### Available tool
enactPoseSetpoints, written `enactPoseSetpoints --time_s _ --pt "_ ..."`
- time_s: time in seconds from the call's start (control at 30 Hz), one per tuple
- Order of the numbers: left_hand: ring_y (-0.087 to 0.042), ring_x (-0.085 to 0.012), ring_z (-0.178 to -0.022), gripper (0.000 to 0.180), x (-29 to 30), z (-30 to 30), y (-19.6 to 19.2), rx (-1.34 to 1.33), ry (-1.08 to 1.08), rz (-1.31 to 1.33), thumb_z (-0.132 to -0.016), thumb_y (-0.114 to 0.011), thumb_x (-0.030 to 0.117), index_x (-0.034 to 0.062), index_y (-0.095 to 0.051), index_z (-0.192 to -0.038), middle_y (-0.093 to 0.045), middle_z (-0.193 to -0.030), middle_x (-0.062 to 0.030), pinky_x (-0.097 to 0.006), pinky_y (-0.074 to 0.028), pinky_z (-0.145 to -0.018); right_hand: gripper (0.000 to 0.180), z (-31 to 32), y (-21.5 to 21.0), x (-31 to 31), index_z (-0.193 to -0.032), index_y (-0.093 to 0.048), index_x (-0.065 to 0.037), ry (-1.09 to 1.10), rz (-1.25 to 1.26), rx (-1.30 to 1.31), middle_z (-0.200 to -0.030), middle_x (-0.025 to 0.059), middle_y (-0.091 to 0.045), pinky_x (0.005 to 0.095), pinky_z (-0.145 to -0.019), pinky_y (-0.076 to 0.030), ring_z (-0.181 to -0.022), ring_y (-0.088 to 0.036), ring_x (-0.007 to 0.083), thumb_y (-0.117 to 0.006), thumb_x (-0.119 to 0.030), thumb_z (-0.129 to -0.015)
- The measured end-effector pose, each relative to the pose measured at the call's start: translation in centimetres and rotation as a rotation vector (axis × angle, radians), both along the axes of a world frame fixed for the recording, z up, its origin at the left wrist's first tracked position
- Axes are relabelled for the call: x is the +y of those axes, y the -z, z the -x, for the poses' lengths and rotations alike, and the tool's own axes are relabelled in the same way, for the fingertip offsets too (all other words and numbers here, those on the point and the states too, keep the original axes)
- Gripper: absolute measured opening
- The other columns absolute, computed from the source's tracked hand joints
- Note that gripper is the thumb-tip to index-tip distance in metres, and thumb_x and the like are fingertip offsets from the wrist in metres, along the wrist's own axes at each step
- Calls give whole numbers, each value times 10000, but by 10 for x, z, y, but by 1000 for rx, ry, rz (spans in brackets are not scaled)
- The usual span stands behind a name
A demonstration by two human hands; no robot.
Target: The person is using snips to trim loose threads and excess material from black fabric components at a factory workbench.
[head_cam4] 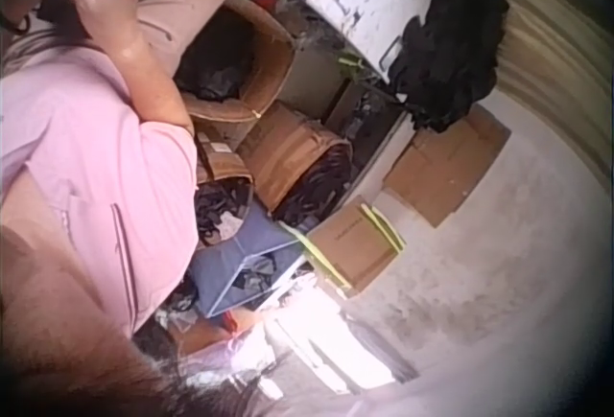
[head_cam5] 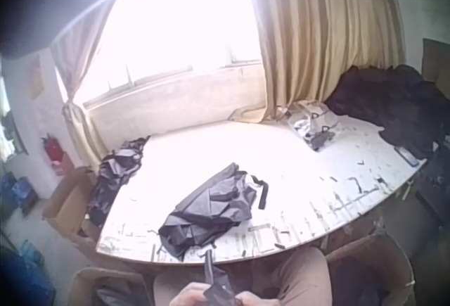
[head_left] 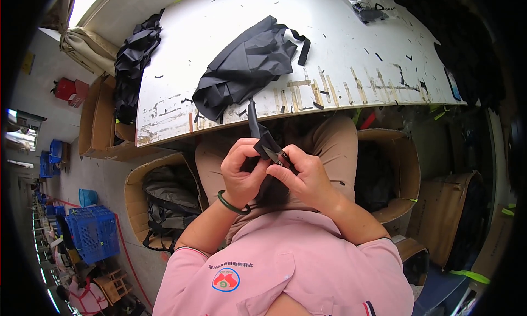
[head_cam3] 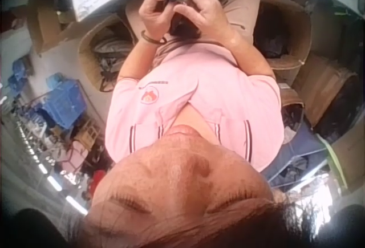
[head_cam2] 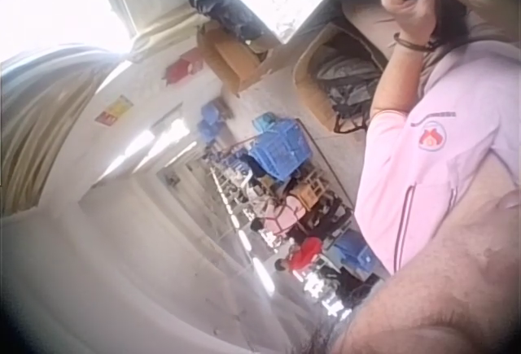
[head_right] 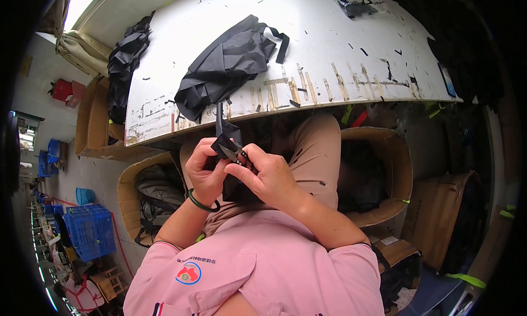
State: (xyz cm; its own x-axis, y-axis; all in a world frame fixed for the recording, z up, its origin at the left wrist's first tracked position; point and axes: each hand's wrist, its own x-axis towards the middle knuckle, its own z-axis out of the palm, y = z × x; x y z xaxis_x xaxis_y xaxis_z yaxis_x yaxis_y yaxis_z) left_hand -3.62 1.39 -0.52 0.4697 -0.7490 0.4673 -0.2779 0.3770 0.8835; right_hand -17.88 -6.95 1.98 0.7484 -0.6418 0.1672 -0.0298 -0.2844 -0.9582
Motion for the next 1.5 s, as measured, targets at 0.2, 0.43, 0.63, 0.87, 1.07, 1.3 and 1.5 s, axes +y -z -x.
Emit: enactPoseSetpoints --time_s 0.2,0.43,0.63,0.87,1.07,1.3,1.5 --pt "-601 -152 -833 149 1 0 -1 -23 -3 9 -778 -646 -100 1 -602 -878 -624 -953 -103 -246 -473 -740 288 3 7 0 -851 -536 -24 1 -29 26 -622 71 -494 293 -488 -391 -524 -453 168 -679 -271 -887" --pt "-602 -155 -833 149 2 0 0 19 46 14 -761 -644 -111 -6 -598 -856 -628 -942 -106 -248 -477 -734 260 5 1 0 -874 -562 -23 -32 -61 35 -641 37 -478 268 -504 -373 -567 -418 102 -677 -256 -893" --pt "-609 -165 -829 172 4 -4 -1 -6 103 -8 -733 -629 -129 -7 -607 -852 -636 -946 -113 -250 -480 -724 261 7 1 -2 -858 -553 -20 -33 -60 52 -639 46 -468 277 -504 -369 -567 -410 113 -669 -250 -899" --pt "-606 -156 -862 156 4 -18 -9 94 320 -79 -757 -638 -115 -12 -621 -873 -634 -969 -109 -253 -478 -746 314 16 3 -7 -791 -538 -19 -25 -128 15 -578 83 -469 308 -482 -361 -507 -412 149 -670 -284 -893" --pt "-583 -141 -871 106 2 -35 -17 458 646 -271 -778 -641 -57 -15 -625 -875 -620 -966 -94 -252 -462 -789 319 25 -6 -18 -785 -546 -23 -186 -291 63 -604 0 -435 279 -499 -337 -577 -370 70 -680 -294 -886" --pt "-579 -148 -879 94 0 -43 -15 536 762 -335 -777 -651 -37 -19 -630 -866 -618 -950 -91 -258 -457 -791 289 30 -19 -27 -797 -545 -20 -263 -110 230 -623 32 -449 278 -501 -338 -569 -388 94 -710 -252 -849" --pt "-575 -146 -868 80 -1 -45 -15 502 809 -361 -788 -655 -24 -24 -626 -862 -609 -950 -91 -253 -457 -780 258 33 -21 -30 -805 -548 -27 -298 -113 265 -624 -1 -420 259 -499 -324 -575 -368 74 -727 -209 -838"
